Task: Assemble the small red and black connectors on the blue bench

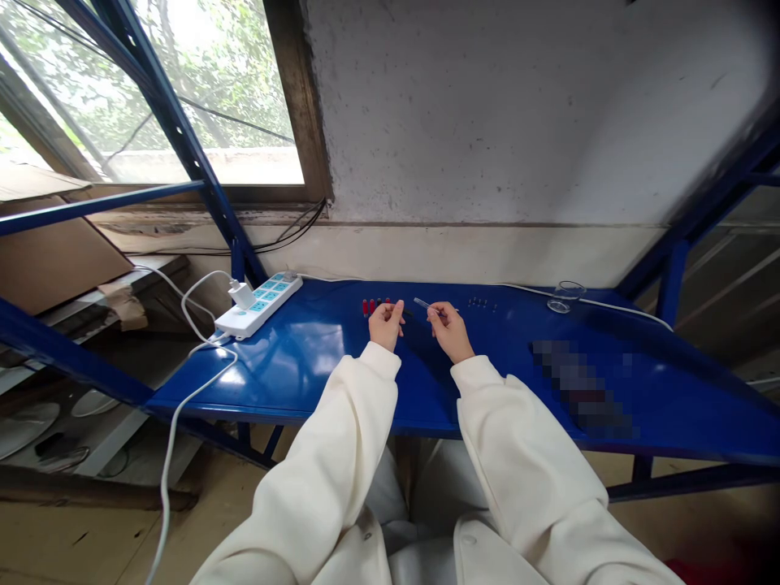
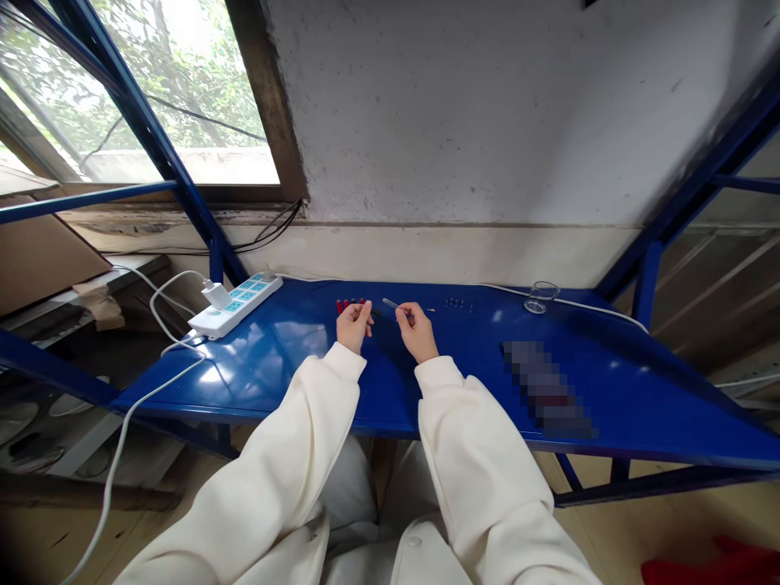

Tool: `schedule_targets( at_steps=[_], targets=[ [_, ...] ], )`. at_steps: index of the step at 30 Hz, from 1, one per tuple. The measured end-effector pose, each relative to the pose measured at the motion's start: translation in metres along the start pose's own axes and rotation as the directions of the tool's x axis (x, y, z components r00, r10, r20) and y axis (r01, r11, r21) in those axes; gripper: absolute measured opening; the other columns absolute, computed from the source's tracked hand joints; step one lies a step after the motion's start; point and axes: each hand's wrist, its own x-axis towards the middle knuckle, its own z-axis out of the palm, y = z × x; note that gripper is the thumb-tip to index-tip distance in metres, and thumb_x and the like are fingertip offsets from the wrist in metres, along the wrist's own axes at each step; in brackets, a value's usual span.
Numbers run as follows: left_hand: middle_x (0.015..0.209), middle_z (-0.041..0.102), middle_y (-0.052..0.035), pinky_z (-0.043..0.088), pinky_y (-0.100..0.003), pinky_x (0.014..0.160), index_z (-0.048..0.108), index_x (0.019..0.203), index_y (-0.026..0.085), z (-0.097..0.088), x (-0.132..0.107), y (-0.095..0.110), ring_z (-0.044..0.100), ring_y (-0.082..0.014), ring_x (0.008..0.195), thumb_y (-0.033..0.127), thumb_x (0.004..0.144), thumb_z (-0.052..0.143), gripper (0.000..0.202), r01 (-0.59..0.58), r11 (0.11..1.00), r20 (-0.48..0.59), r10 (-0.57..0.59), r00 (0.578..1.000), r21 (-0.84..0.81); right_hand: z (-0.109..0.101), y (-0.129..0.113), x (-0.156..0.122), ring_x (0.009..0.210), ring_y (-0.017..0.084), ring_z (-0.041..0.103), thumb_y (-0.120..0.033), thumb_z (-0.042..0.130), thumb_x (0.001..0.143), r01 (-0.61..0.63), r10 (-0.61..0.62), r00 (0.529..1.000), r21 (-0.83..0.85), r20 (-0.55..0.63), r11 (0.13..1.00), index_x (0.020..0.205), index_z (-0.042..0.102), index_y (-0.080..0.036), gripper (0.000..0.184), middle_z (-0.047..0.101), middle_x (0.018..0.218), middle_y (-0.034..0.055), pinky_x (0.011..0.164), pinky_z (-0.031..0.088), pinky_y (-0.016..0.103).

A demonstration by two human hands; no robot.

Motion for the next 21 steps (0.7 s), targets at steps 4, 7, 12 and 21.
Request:
schedule_targets(
  at_steps=[4,7,12,21],
  targets=[
    [0.05,0.051,0.0036,0.031,-0.017,0.033,0.053,0.068,0.014,0.0024,-0.0023,0.0005,0.04,-0.0034,0.031,0.051,0.065,0.061,0.038,-0.01,1.0,0.127,0.006,0.992,0.029,0.0031,-0.0001,0.0,0.048,0.009,0.046,-0.049,0.049,0.075,-0.048,0.035,0.992,0.106,0.124,0.993,0.083,0.052,-0.02,0.031,0.055,0.074,0.0012,0.048,0.04,0.024],
    [0.047,0.05,0.0041,0.029,-0.017,0.032,0.054,0.068,0.014,0.0026,-0.0026,-0.0001,0.039,-0.0033,0.031,0.051,0.065,0.061,0.038,-0.012,0.999,0.154,0.005,0.988,0.046,0.0049,0.0009,-0.0014,0.049,0.009,0.047,-0.05,0.051,0.073,-0.057,0.037,0.976,0.088,0.214,0.994,0.082,0.055,-0.019,0.032,0.057,0.076,0.0018,0.049,0.042,0.025],
    [0.046,0.049,0.0034,0.032,-0.018,0.037,0.06,0.07,0.014,0.0016,-0.0012,-0.0053,0.041,-0.0047,0.037,0.048,0.067,0.06,0.034,-0.078,0.99,0.158,0.058,0.986,0.117,0.0063,0.0049,-0.002,0.057,0.012,0.05,-0.049,0.052,0.073,-0.012,0.003,0.969,0.032,0.247,0.999,0.081,0.059,-0.018,0.033,0.06,0.079,0.0034,0.057,0.043,0.027],
    [0.059,0.059,-0.0016,0.042,-0.021,0.055,0.064,0.065,0.015,0.002,-0.0019,-0.0065,0.053,-0.0108,0.058,0.046,0.074,0.052,0.035,-0.202,0.952,0.208,0.155,0.966,0.231,0.0068,0.0049,-0.002,0.059,0.011,0.048,-0.05,0.054,0.069,-0.037,0.013,0.95,0.073,0.313,0.997,0.066,0.051,-0.017,0.033,0.054,0.065,0.0001,0.06,0.041,0.027]
  ],
)
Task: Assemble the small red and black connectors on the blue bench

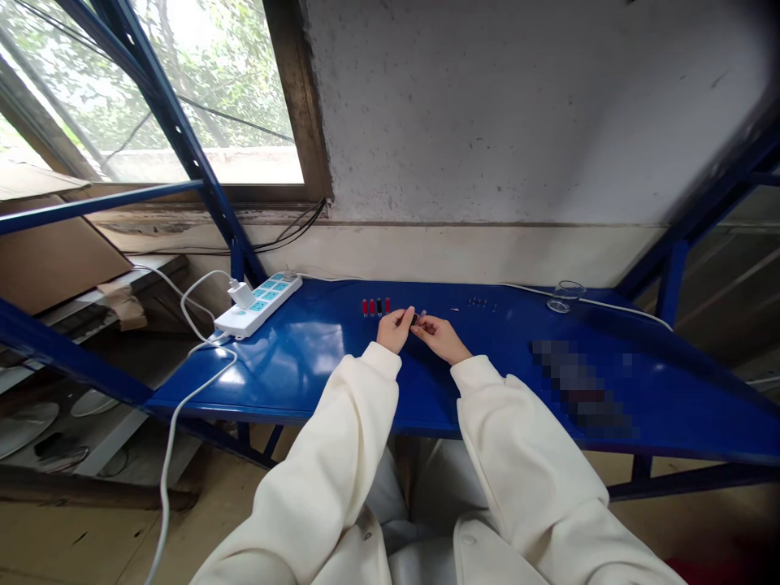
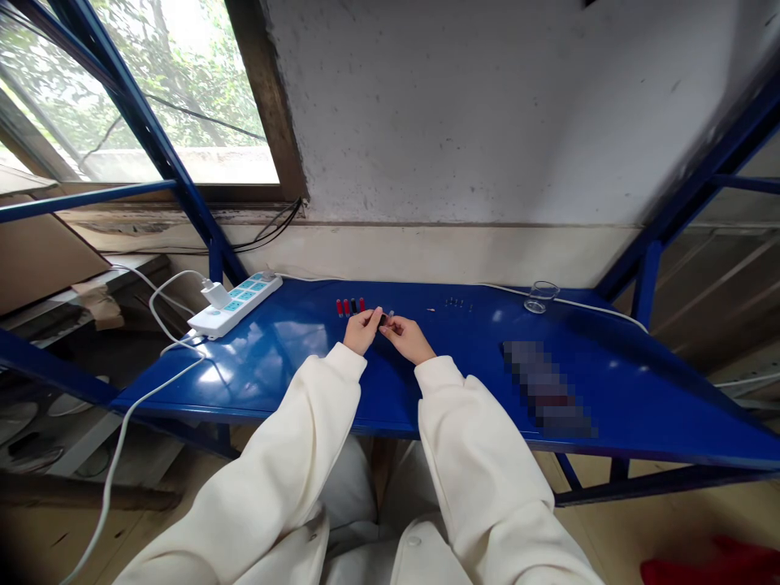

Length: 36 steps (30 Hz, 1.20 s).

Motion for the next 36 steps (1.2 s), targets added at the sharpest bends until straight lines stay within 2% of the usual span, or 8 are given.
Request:
schedule_targets(
  at_steps=[4,10,13,16,20,26,30,36],
  targets=[
    [0.047,0.05,0.0004,0.038,-0.021,0.047,0.064,0.067,0.015,0.0,0.0,0.001,0.048,-0.0102,0.049,0.052,0.075,0.048,0.041,0.077,0.995,-0.003,-0.077,0.997,-0.056,0.0,-0.001,-0.001,0.058,0.011,0.048,-0.05,0.058,0.067,-0.014,0.014,1.0,0.024,0.01,1.0,0.066,0.05,-0.017,0.033,0.053,0.063,-0.0005,0.058,0.041,0.027],
    [0.044,0.043,0.0027,0.035,-0.02,0.044,0.062,0.068,0.015,-0.001,0.001,-0.005,0.041,-0.0073,0.042,0.051,0.078,0.043,0.042,0.061,0.997,0.002,-0.061,0.998,-0.043,0.001,-0.003,-0.003,0.057,0.012,0.051,-0.045,0.061,0.065,-0.051,0.052,0.998,-0.007,0.039,0.999,0.068,0.052,-0.017,0.03,0.056,0.061,0.0002,0.056,0.041,0.027],
    [0.046,0.045,0.0025,0.036,-0.02,0.047,0.06,0.07,0.015,-0.001,0.002,-0.006,0.043,-0.0073,0.044,0.05,0.08,0.042,0.041,0.05,0.996,-0.024,-0.052,0.998,-0.067,-0.002,0.0,0.0,0.057,0.013,0.052,-0.044,0.058,0.067,-0.054,0.053,0.999,-0.069,-0.01,0.996,0.07,0.053,-0.017,0.028,0.057,0.062,0.0007,0.056,0.041,0.027],
    [0.048,0.047,0.002,0.038,-0.021,0.048,0.059,0.071,0.014,-0.001,0.002,-0.006,0.044,-0.0075,0.044,0.05,0.081,0.039,0.042,0.072,0.993,-0.05,-0.077,0.996,-0.095,-0.013,0.006,0.007,0.057,0.013,0.053,-0.043,0.056,0.069,-0.044,0.02,0.991,-0.181,-0.129,0.983,0.068,0.052,-0.017,0.026,0.058,0.06,0.0009,0.058,0.041,0.027],
    [0.049,0.048,0.0014,0.038,-0.021,0.048,0.058,0.072,0.014,0.0,0.001,-0.004,0.045,-0.0078,0.044,0.049,0.083,0.035,0.043,0.091,0.993,-0.016,-0.093,0.996,-0.078,-0.036,0.015,0.024,0.058,0.014,0.053,-0.039,0.056,0.069,-0.114,0.013,0.97,-0.405,-0.244,0.907,0.063,0.052,-0.017,0.023,0.058,0.061,0.0017,0.058,0.039,0.025],
    [0.052,0.05,0.0008,0.04,-0.022,0.053,0.058,0.072,0.016,0.001,-0.006,0.001,0.047,-0.0087,0.048,0.049,0.084,0.032,0.044,0.043,0.998,0.084,-0.047,0.995,0.052,-0.063,0.035,0.052,0.06,0.014,0.054,-0.033,0.058,0.069,-0.271,0.109,0.951,-0.606,-0.291,0.748,0.066,0.056,-0.017,0.016,0.061,0.064,0.0028,0.056,0.037,0.022],
    [0.053,0.051,0.0014,0.04,-0.022,0.055,0.058,0.072,0.017,0.002,-0.009,0.002,0.048,-0.0088,0.049,0.048,0.084,0.032,0.043,0.006,0.994,0.134,-0.021,0.991,0.108,-0.066,0.047,0.064,0.065,0.014,0.057,-0.032,0.058,0.07,-0.306,0.153,0.948,-0.667,-0.279,0.679,0.071,0.06,-0.016,0.016,0.063,0.069,0.0042,0.057,0.038,0.022],
    [0.052,0.051,0.0011,0.04,-0.022,0.054,0.058,0.07,0.016,0.004,-0.009,0.005,0.048,-0.0092,0.049,0.046,0.084,0.032,0.042,0.049,0.99,0.148,-0.069,0.987,0.133,-0.06,0.054,0.076,0.071,0.016,0.059,-0.031,0.058,0.071,-0.326,0.212,0.945,-0.712,-0.248,0.622,0.079,0.062,-0.016,0.018,0.065,0.075,0.0062,0.06,0.039,0.022]
  ],
)
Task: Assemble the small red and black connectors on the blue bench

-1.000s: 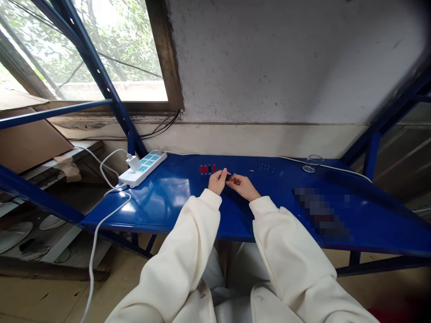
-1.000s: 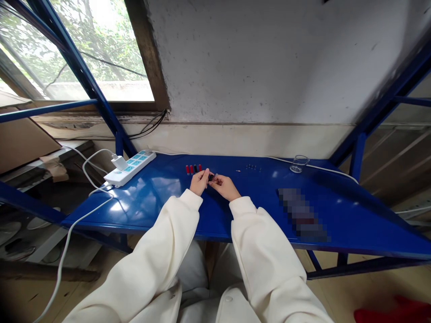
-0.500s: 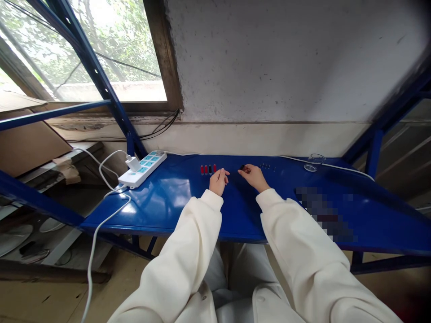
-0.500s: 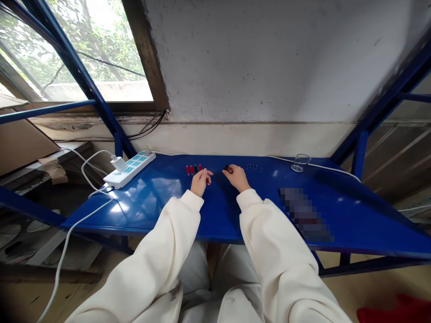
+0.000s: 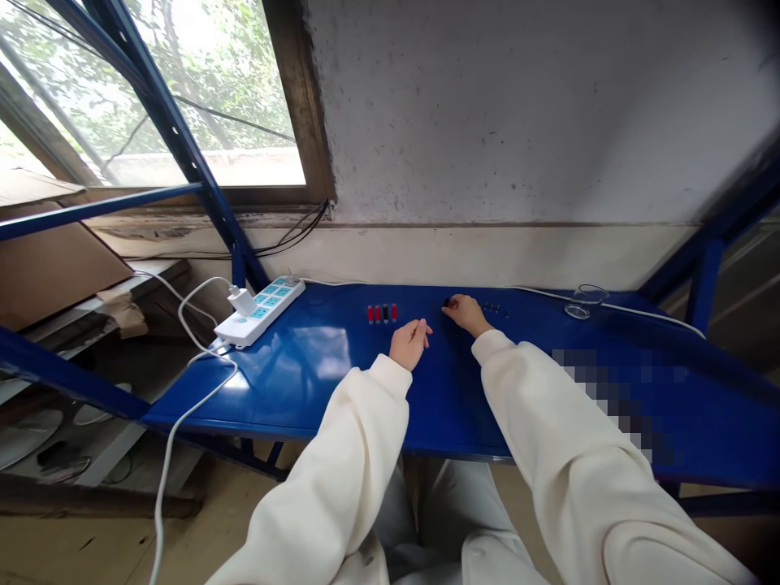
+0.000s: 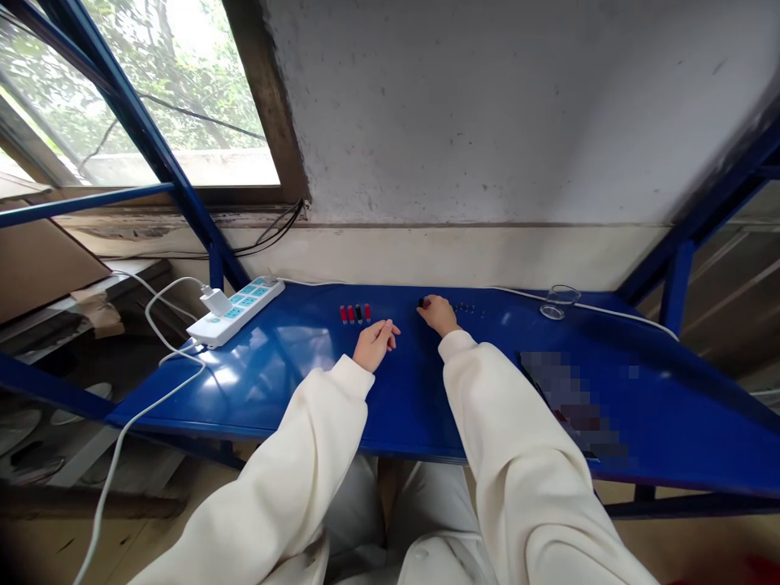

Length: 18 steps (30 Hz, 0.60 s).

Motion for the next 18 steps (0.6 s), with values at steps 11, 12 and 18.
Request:
schedule_targets(
  at_steps=[11,12,18],
  targets=[
    [0.053,0.052,0.0003,0.041,-0.023,0.055,0.058,0.071,0.016,-0.0004,-0.0022,0.002,0.049,-0.0097,0.051,0.047,0.084,0.031,0.044,-0.007,1.0,0.009,0.007,1.0,0.001,0.0032,0.0009,0.0035,0.072,0.017,0.059,-0.031,0.057,0.072,-0.017,0.017,1.0,-0.019,0.014,1.0,0.08,0.062,-0.016,0.018,0.064,0.076,0.0065,0.061,0.04,0.023],
    [0.053,0.052,0.0004,0.041,-0.023,0.055,0.058,0.07,0.016,-0.0005,-0.0022,0.0023,0.049,-0.0096,0.051,0.047,0.084,0.031,0.044,-0.006,1.0,0.009,0.005,1.0,0.002,0.0031,0.001,0.0034,0.072,0.017,0.059,-0.031,0.057,0.072,-0.021,0.021,1.0,-0.018,0.013,1.0,0.08,0.062,-0.016,0.018,0.064,0.076,0.0066,0.061,0.04,0.023],
    [0.053,0.053,0.0009,0.041,-0.023,0.055,0.058,0.07,0.017,-0.0014,-0.0024,0.0023,0.049,-0.0092,0.049,0.047,0.084,0.031,0.043,0.005,1.0,0.007,-0.005,1.0,0.005,0.0002,0.002,0.0046,0.076,0.017,0.06,-0.03,0.059,0.072,-0.045,0.045,0.996,-0.007,0.073,0.999,0.082,0.06,-0.016,0.017,0.065,0.079,0.007,0.065,0.042,0.024]
  ],
)
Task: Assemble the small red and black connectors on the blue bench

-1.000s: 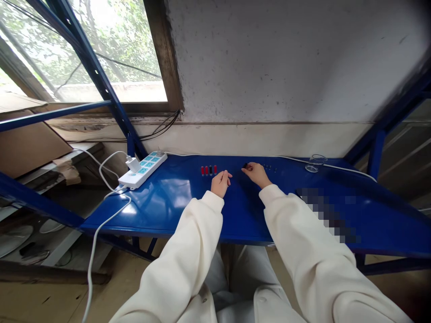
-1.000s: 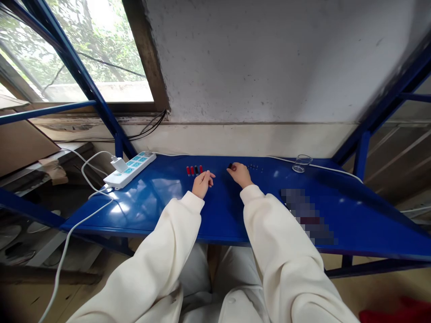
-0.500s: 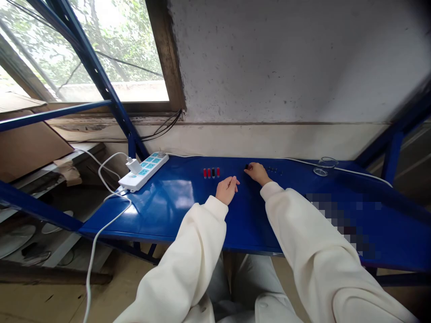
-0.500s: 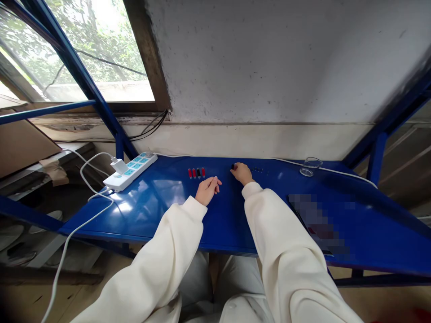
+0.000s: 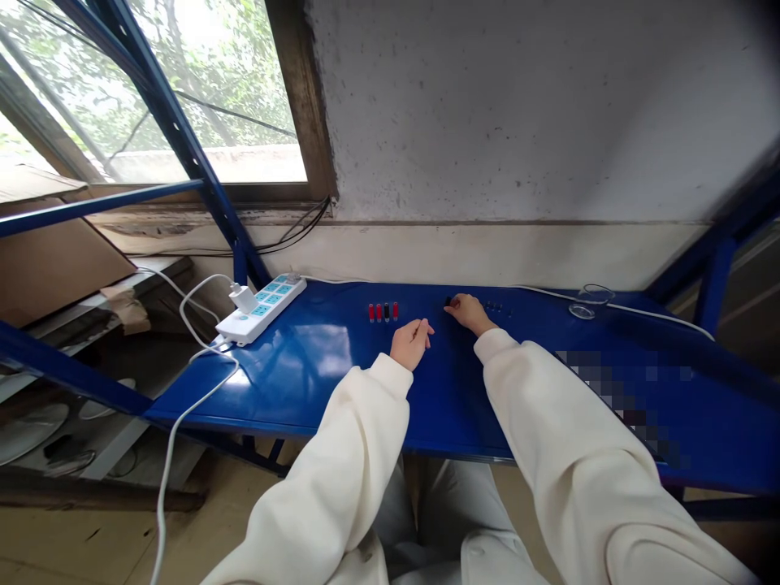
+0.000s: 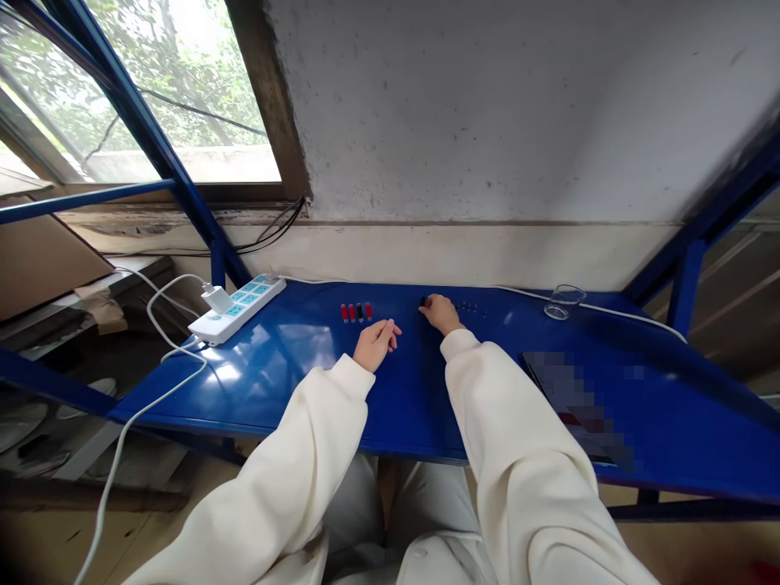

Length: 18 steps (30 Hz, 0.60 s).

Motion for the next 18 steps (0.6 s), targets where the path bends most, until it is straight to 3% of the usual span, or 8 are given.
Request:
schedule_targets(
  at_steps=[8,18],
  targets=[
    [0.055,0.053,0.0,0.04,-0.023,0.054,0.059,0.072,0.016,-0.0012,-0.0005,-0.0001,0.048,-0.0093,0.049,0.048,0.083,0.032,0.043,0.004,1.0,0.019,-0.004,1.0,-0.009,0.0001,0.009,0.0059,0.078,0.016,0.06,-0.016,0.057,0.072,-0.052,0.05,0.997,0.034,0.052,0.998,0.088,0.059,-0.012,0.017,0.064,0.086,0.0087,0.067,0.043,0.023],
    [0.054,0.053,0.0002,0.04,-0.023,0.052,0.059,0.07,0.016,-0.002,-0.0012,0.0012,0.048,-0.0091,0.048,0.048,0.083,0.034,0.042,0.013,0.999,0.012,-0.013,1.0,-0.031,0.0037,0.0095,0.0064,0.076,0.015,0.06,-0.018,0.058,0.071,-0.038,0.038,0.999,0.053,0.006,0.998,0.085,0.061,-0.014,0.015,0.065,0.083,0.0076,0.066,0.042,0.023]
  ],
)
